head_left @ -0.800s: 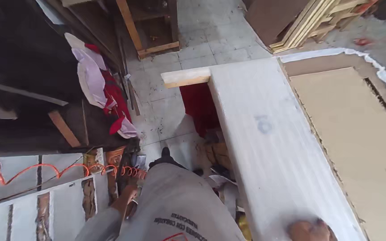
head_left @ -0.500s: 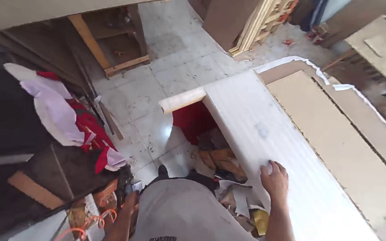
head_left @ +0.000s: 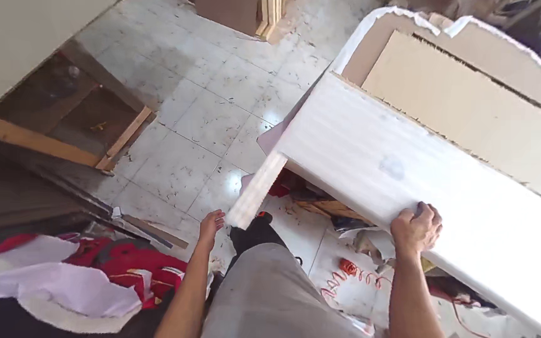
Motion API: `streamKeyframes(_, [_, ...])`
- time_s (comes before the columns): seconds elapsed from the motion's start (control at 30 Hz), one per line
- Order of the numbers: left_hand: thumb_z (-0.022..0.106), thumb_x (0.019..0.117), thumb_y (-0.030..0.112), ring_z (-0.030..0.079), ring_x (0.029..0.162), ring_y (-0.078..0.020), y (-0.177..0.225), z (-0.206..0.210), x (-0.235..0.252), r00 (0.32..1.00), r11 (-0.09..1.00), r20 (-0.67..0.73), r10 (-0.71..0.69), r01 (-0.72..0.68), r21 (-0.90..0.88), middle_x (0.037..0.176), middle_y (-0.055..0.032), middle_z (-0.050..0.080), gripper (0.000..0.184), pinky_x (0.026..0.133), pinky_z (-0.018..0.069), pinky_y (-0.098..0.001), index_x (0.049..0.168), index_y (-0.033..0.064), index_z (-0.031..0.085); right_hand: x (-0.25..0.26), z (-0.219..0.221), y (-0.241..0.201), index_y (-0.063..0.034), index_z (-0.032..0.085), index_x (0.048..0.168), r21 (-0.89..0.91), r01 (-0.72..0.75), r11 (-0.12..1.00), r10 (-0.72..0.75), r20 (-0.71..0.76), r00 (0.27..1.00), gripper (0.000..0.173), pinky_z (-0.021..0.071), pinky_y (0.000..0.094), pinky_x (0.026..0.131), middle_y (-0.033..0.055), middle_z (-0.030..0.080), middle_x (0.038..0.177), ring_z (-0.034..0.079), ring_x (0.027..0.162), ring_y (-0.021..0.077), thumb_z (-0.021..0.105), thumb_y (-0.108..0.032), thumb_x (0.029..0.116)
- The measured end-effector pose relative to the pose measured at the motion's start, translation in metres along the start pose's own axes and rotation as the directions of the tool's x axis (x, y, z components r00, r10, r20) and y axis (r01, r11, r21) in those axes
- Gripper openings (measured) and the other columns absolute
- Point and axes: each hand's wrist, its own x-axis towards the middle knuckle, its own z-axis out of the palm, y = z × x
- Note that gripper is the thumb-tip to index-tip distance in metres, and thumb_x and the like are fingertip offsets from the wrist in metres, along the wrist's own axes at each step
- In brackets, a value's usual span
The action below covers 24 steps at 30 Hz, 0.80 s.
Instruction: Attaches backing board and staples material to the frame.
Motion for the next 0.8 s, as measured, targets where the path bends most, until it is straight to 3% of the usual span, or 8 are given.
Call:
streamKeyframes(0.2, [0.034, 0.1129, 0.027, 0.067, 0.113, -0.0291, 0.005, -0.029, 0.043, 0.944, 0.944, 0.164, -0.285, 0.247, 0.22, 0.133, -0.0206, 0.064, 0.045, 0.095, 0.0529, -0.0457, 0.14, -0.0019, 0.053, -0.031, -0.003, -0.064, -0.0006, 0.051, 0.147, 0.013, -0.068, 0.998, 0.067, 0.071, 0.995, 0.052, 0.0287, 0.0574, 0.12, 0.0247, 0.042, 0.157, 0.036, 0.148, 0.0419, 0.043, -0.028, 0.1035])
streamKeyframes(0.3, [0.034, 0.1128, 0.027, 0.068, 0.11, -0.0287, 0.015, -0.038, 0.065, 0.924, 0.924, 0.216, -0.317, 0.25, 0.29, 0.13, -0.02, 0.066, 0.044, 0.093, 0.0542, -0.0458, 0.139, -0.0015, 0.055, -0.074, -0.03, -0.133, 0.0029, 0.052, 0.144, 0.164, 0.005, 0.986, -0.035, 0.185, 0.982, 0.05, 0.0425, 0.0534, 0.112, 0.0271, 0.052, 0.146, 0.052, 0.136, 0.0378, 0.051, -0.027, 0.1033])
streamKeyframes(0.37, [0.034, 0.1127, 0.027, 0.067, 0.111, -0.0291, 0.029, -0.046, 0.082, 0.904, 0.909, 0.261, -0.339, 0.244, 0.338, 0.13, -0.0201, 0.066, 0.044, 0.093, 0.0536, -0.0464, 0.139, -0.0017, 0.055, -0.119, -0.047, -0.202, 0.0079, 0.054, 0.138, 0.419, 0.15, 0.896, -0.224, 0.132, 0.966, 0.047, 0.0536, 0.0419, 0.102, 0.0246, 0.061, 0.135, 0.063, 0.122, 0.0279, 0.054, -0.021, 0.1004])
streamKeyframes(0.47, [0.036, 0.1123, 0.026, 0.066, 0.113, -0.0307, 0.06, -0.073, 0.111, 0.876, 0.865, 0.297, -0.38, 0.222, 0.45, 0.132, -0.0209, 0.065, 0.043, 0.095, 0.0527, -0.0484, 0.139, -0.0015, 0.055, -0.216, -0.058, -0.316, 0.0017, 0.064, 0.126, 0.845, 0.183, 0.503, -0.541, 0.144, 0.828, 0.039, 0.0574, 0.0411, 0.1, 0.0116, 0.07, 0.123, 0.067, 0.114, 0.0195, 0.056, -0.028, 0.1008])
streamKeyframes(0.57, [0.039, 0.1115, 0.027, 0.068, 0.108, -0.0296, 0.106, -0.102, 0.161, 0.887, 0.839, 0.308, -0.343, 0.142, 0.526, 0.127, -0.0201, 0.067, 0.042, 0.091, 0.0536, -0.0473, 0.137, -0.0012, 0.057, -0.302, -0.008, -0.385, -0.0017, 0.07, 0.118, 0.941, -0.09, 0.326, -0.794, 0.325, 0.514, 0.033, 0.0557, 0.0393, 0.1, 0.0084, 0.073, 0.115, 0.068, 0.11, 0.0158, 0.05, -0.024, 0.1043])
streamKeyframes(0.63, [0.039, 0.1118, 0.028, 0.068, 0.105, -0.0282, 0.138, -0.128, 0.191, 0.893, 0.825, 0.314, -0.322, 0.102, 0.556, 0.127, -0.0195, 0.067, 0.043, 0.09, 0.0545, -0.0455, 0.138, -0.0008, 0.056, -0.356, 0.069, -0.386, -0.0001, 0.072, 0.116, 0.824, -0.28, 0.493, -0.664, 0.564, 0.491, 0.03, 0.0567, 0.0381, 0.097, 0.0099, 0.075, 0.11, 0.071, 0.103, 0.0156, 0.049, -0.017, 0.1054])
streamKeyframes(0.7, [0.037, 0.1124, 0.029, 0.068, 0.105, -0.0277, 0.166, -0.152, 0.213, 0.9, 0.819, 0.31, -0.307, 0.084, 0.568, 0.128, -0.0196, 0.066, 0.044, 0.09, 0.0547, -0.0446, 0.139, -0.0012, 0.054, -0.387, 0.156, -0.361, -0.0024, 0.072, 0.116, 0.565, -0.512, 0.647, -0.214, 0.779, 0.59, 0.028, 0.0582, 0.043, 0.093, 0.0111, 0.076, 0.106, 0.073, 0.098, 0.0195, 0.051, -0.018, 0.1055])
streamKeyframes(0.8, [0.035, 0.1122, 0.027, 0.068, 0.107, -0.0308, 0.196, -0.192, 0.235, 0.909, 0.782, 0.271, -0.318, 0.09, 0.617, 0.128, -0.0229, 0.065, 0.045, 0.092, 0.0544, -0.0474, 0.138, -0.0041, 0.054, -0.371, 0.245, -0.336, 0.0038, 0.066, 0.122, 0.484, -0.778, 0.401, 0.393, 0.676, 0.623, 0.029, 0.0573, 0.0441, 0.088, 0.0187, 0.071, 0.111, 0.07, 0.099, 0.0248, 0.053, -0.017, 0.1055])
